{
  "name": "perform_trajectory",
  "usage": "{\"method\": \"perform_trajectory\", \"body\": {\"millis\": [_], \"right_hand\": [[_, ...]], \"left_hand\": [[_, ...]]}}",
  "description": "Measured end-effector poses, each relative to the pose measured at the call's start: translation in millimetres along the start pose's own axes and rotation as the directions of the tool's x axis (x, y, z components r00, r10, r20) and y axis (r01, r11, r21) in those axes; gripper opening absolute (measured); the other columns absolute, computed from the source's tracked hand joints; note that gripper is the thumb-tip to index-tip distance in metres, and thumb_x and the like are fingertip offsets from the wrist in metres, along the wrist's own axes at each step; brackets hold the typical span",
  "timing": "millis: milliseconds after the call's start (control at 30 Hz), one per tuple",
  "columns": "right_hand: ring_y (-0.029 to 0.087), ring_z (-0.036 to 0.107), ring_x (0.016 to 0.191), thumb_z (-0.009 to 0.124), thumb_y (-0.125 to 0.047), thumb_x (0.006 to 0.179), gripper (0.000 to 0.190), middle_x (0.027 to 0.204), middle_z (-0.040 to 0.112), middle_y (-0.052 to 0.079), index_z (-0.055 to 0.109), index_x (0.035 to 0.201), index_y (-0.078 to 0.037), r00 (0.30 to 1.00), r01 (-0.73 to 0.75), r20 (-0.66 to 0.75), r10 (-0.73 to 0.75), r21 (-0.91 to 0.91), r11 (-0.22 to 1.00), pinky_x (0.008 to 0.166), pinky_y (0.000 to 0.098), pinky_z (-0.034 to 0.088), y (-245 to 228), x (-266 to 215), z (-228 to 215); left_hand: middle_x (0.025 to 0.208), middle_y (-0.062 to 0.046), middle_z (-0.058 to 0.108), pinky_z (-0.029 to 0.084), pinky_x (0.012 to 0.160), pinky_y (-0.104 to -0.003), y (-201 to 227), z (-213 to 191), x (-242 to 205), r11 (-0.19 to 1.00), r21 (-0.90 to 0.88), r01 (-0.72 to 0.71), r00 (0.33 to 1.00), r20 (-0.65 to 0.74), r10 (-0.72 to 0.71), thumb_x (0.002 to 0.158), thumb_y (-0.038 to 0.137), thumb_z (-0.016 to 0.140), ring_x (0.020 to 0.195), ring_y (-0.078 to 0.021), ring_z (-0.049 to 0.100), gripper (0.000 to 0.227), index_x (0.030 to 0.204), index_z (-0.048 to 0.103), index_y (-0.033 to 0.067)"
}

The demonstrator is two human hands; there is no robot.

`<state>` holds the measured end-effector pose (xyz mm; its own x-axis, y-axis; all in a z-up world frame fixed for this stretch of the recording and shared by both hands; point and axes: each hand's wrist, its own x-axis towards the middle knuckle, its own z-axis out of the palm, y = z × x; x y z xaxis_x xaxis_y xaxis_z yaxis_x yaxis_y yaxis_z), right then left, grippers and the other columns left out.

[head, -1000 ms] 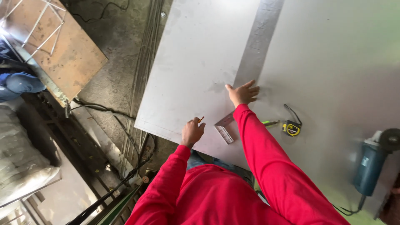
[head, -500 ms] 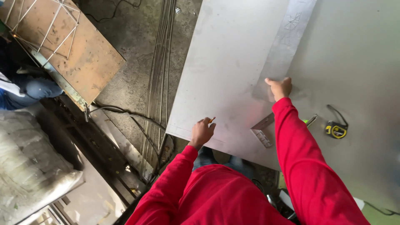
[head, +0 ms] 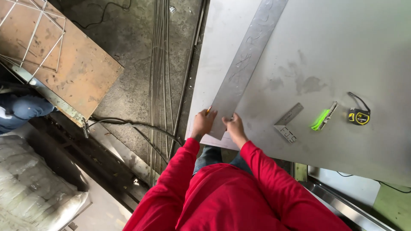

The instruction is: The person measures and marks a large metal sheet using a tape measure, a metal ruler, and a pencil. They draw straight lines and mark specific points on the sheet's surface.

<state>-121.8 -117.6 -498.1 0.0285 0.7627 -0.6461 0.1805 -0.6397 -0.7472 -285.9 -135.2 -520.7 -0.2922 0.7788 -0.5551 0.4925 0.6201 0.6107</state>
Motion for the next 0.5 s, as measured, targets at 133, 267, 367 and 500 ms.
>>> {"method": "perform_trajectory", "body": {"millis": [133, 267, 367, 500], "right_hand": [[0.030, 0.069, 0.097, 0.071, -0.021, 0.097, 0.035, 0.105, 0.069, 0.018, 0.063, 0.126, -0.003, 0.995, -0.036, 0.091, 0.046, -0.106, 0.994, 0.083, 0.0433, 0.055, 24, -22, 14], [0.019, 0.066, 0.070, 0.073, -0.022, 0.093, 0.022, 0.077, 0.068, 0.007, 0.069, 0.109, -0.008, 0.988, -0.024, 0.146, 0.058, -0.220, 0.975, 0.066, 0.0353, 0.053, 51, -37, 33], [0.017, 0.065, 0.066, 0.072, -0.024, 0.093, 0.019, 0.072, 0.066, 0.005, 0.067, 0.105, -0.010, 0.983, -0.030, 0.167, 0.077, -0.270, 0.962, 0.063, 0.0323, 0.052, 61, -47, 40], [0.017, 0.065, 0.060, 0.071, -0.025, 0.094, 0.015, 0.067, 0.065, 0.005, 0.067, 0.100, -0.012, 0.986, -0.016, 0.157, 0.061, -0.274, 0.962, 0.058, 0.0310, 0.051, 68, -33, 47]], "left_hand": [[0.083, -0.019, 0.072, 0.052, 0.082, -0.052, -42, 2, -28, 0.989, -0.134, 0.065, 0.998, -0.011, -0.067, 0.098, 0.052, 0.059, 0.094, -0.0430, 0.069, 0.043, 0.092, 0.070, 0.0105], [0.081, -0.030, 0.068, 0.050, 0.077, -0.057, -61, -14, -69, 0.985, -0.147, 0.088, 0.995, -0.035, -0.094, 0.103, 0.042, 0.053, 0.092, -0.0527, 0.066, 0.043, 0.090, 0.064, 0.0031], [0.080, -0.029, 0.069, 0.051, 0.076, -0.059, -87, -12, -78, 0.991, -0.104, 0.084, 0.993, -0.072, -0.091, 0.103, 0.045, 0.053, 0.091, -0.0498, 0.068, 0.043, 0.091, 0.064, 0.0060], [0.079, -0.027, 0.070, 0.053, 0.075, -0.058, -87, -12, -68, 0.997, -0.047, 0.066, 0.991, -0.113, -0.071, 0.104, 0.044, 0.054, 0.088, -0.0485, 0.070, 0.044, 0.090, 0.065, 0.0038]]}}
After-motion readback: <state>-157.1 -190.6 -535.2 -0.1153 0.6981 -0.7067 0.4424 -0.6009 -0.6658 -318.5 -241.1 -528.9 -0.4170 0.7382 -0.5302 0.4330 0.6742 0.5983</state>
